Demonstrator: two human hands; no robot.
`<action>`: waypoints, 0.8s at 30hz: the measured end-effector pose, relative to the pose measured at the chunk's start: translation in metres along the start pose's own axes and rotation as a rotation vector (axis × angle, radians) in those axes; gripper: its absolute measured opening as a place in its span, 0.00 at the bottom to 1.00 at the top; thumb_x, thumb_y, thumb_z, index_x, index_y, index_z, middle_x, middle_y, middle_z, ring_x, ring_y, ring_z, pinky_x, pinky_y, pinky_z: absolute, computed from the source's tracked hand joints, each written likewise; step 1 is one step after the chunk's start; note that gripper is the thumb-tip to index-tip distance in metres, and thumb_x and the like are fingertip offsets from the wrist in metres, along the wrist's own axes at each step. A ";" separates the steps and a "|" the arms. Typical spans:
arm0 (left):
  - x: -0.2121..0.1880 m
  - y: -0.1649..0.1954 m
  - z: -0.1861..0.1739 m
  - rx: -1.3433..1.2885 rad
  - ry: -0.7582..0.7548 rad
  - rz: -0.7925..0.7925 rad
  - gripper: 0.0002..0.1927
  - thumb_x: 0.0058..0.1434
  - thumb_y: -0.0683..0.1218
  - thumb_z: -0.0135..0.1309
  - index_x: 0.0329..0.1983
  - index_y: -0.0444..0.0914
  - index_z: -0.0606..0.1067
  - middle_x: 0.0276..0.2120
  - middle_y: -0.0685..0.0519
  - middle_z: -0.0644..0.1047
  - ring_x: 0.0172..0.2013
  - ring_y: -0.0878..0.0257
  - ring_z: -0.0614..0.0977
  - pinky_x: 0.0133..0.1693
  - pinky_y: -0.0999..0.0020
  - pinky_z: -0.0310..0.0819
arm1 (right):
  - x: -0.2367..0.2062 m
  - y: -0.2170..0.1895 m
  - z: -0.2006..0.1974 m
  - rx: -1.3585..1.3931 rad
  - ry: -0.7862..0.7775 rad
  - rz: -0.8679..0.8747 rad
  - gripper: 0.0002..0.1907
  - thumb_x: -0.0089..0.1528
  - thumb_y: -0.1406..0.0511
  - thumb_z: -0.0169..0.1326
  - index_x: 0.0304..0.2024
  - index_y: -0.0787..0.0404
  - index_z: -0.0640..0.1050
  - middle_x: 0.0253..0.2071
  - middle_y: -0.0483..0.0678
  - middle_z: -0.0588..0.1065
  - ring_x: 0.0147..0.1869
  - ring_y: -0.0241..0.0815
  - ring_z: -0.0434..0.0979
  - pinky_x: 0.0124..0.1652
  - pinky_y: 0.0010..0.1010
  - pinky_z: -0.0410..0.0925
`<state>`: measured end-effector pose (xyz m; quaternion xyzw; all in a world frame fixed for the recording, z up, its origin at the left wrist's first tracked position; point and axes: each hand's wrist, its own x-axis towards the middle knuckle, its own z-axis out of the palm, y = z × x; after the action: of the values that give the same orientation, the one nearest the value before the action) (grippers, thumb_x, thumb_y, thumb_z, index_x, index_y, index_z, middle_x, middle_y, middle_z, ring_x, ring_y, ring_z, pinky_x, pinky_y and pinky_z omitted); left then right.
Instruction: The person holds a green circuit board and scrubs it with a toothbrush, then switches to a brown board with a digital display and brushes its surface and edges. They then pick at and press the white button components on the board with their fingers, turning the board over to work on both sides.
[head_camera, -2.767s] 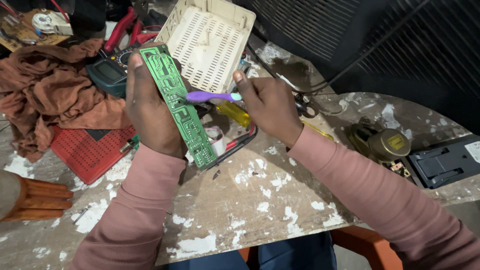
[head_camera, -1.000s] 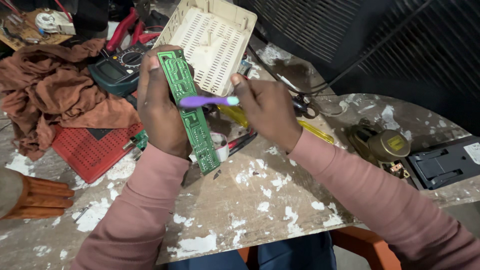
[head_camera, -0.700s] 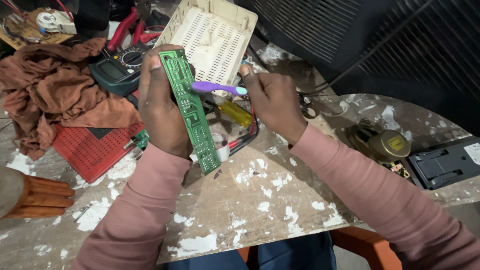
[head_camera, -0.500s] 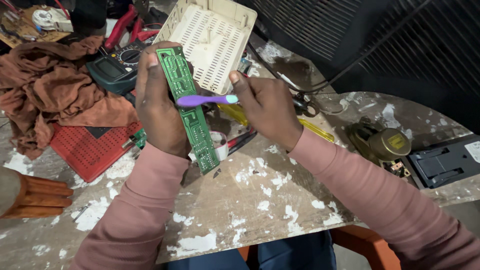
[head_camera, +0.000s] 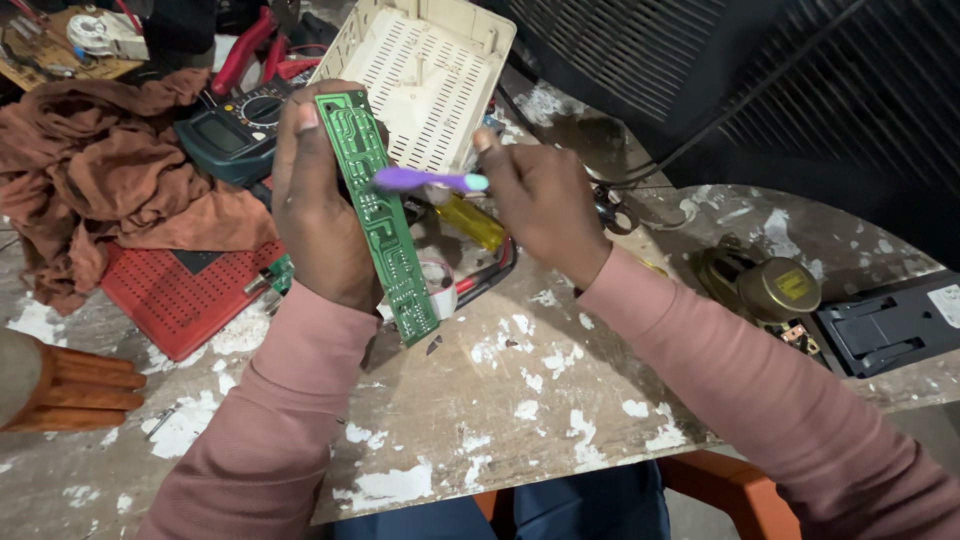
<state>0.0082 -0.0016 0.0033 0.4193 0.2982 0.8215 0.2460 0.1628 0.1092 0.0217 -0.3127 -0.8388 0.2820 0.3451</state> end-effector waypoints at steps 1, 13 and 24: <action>0.000 -0.001 0.000 -0.003 -0.002 0.007 0.20 0.85 0.55 0.36 0.55 0.33 0.70 0.41 0.52 0.74 0.41 0.68 0.75 0.49 0.73 0.73 | 0.001 0.000 -0.002 -0.001 0.022 -0.013 0.32 0.71 0.51 0.47 0.19 0.67 0.76 0.10 0.49 0.63 0.14 0.37 0.58 0.18 0.40 0.53; 0.000 -0.002 -0.002 -0.005 -0.009 0.001 0.20 0.84 0.54 0.35 0.55 0.34 0.69 0.42 0.52 0.74 0.44 0.67 0.77 0.50 0.72 0.74 | -0.002 0.002 0.000 -0.019 0.017 -0.037 0.34 0.71 0.50 0.47 0.18 0.67 0.74 0.10 0.49 0.63 0.14 0.38 0.59 0.19 0.39 0.54; 0.000 0.000 -0.001 -0.012 0.003 -0.025 0.20 0.83 0.54 0.34 0.57 0.35 0.69 0.44 0.50 0.76 0.45 0.66 0.79 0.51 0.71 0.77 | -0.005 0.002 0.004 -0.033 -0.040 0.049 0.35 0.71 0.50 0.47 0.15 0.66 0.74 0.09 0.47 0.63 0.13 0.36 0.58 0.17 0.38 0.53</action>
<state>0.0069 -0.0016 0.0028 0.4130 0.2988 0.8206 0.2583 0.1632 0.1065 0.0160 -0.3331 -0.8422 0.2829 0.3159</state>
